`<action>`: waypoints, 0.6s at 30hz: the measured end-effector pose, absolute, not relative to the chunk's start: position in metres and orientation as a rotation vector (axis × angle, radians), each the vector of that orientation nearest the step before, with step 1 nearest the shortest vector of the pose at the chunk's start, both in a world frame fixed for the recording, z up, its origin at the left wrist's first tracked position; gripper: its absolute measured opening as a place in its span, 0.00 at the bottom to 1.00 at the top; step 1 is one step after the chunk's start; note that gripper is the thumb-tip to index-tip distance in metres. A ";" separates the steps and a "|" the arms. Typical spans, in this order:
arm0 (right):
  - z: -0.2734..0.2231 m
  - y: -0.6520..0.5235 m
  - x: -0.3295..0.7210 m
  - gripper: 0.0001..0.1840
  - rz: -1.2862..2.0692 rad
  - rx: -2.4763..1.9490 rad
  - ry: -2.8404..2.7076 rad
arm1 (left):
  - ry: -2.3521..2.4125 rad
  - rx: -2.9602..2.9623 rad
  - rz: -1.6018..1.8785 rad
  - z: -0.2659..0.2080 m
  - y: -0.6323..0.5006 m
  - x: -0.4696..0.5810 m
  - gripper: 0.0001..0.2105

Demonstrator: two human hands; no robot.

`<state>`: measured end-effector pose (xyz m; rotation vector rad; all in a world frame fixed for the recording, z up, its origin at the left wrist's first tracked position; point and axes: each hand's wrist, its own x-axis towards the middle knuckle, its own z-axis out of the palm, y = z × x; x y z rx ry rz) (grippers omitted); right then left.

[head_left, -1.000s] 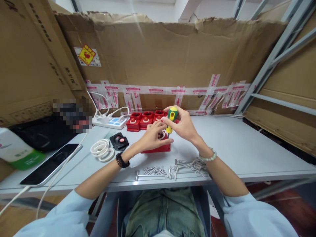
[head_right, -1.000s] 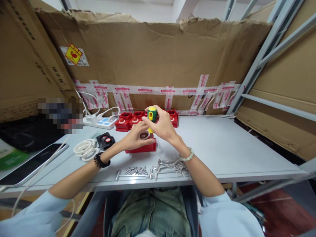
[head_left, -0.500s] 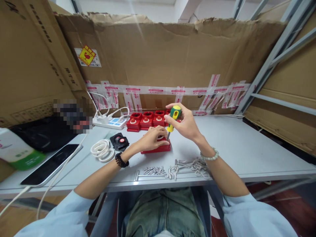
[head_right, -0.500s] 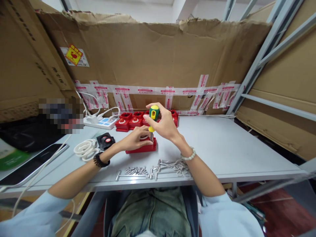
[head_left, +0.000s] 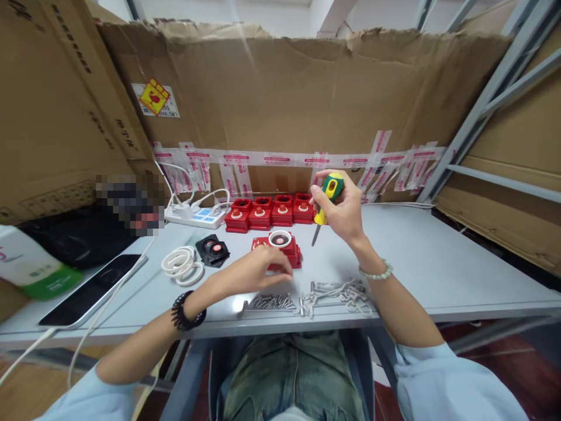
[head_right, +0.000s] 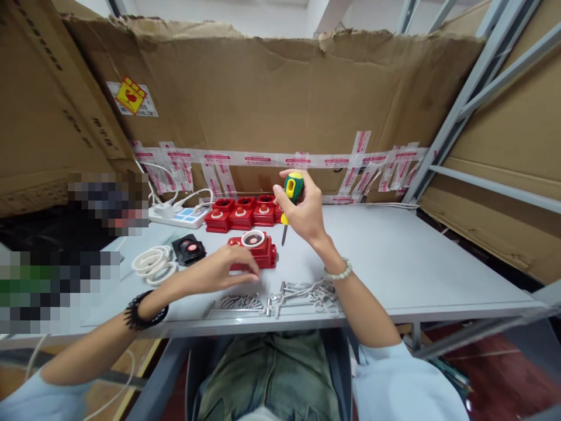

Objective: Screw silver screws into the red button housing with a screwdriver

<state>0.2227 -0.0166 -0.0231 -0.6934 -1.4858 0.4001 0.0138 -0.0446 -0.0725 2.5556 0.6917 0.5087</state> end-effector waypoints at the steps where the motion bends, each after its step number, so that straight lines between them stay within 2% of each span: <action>1: -0.023 -0.017 0.222 0.13 0.406 -0.702 -1.489 | 0.696 2.548 0.434 -0.075 -0.049 0.012 0.06; 4: -0.024 -0.018 0.221 0.14 0.423 -0.714 -1.502 | 0.680 2.528 0.289 -0.085 -0.056 0.009 0.06; 9: -0.027 -0.017 0.220 0.15 0.418 -0.751 -1.537 | 0.649 2.546 0.246 -0.091 -0.056 0.010 0.09; 12: -0.030 -0.014 0.219 0.13 0.364 -0.769 -1.529 | 0.657 2.572 0.372 -0.083 -0.054 0.006 0.10; 16: -0.039 -0.007 0.215 0.11 0.228 -0.813 -1.452 | 0.791 2.642 0.752 -0.076 -0.036 0.000 0.11; 18: -0.043 -0.002 0.210 0.12 0.222 -0.801 -1.388 | 0.904 2.660 0.837 -0.078 -0.020 0.002 0.20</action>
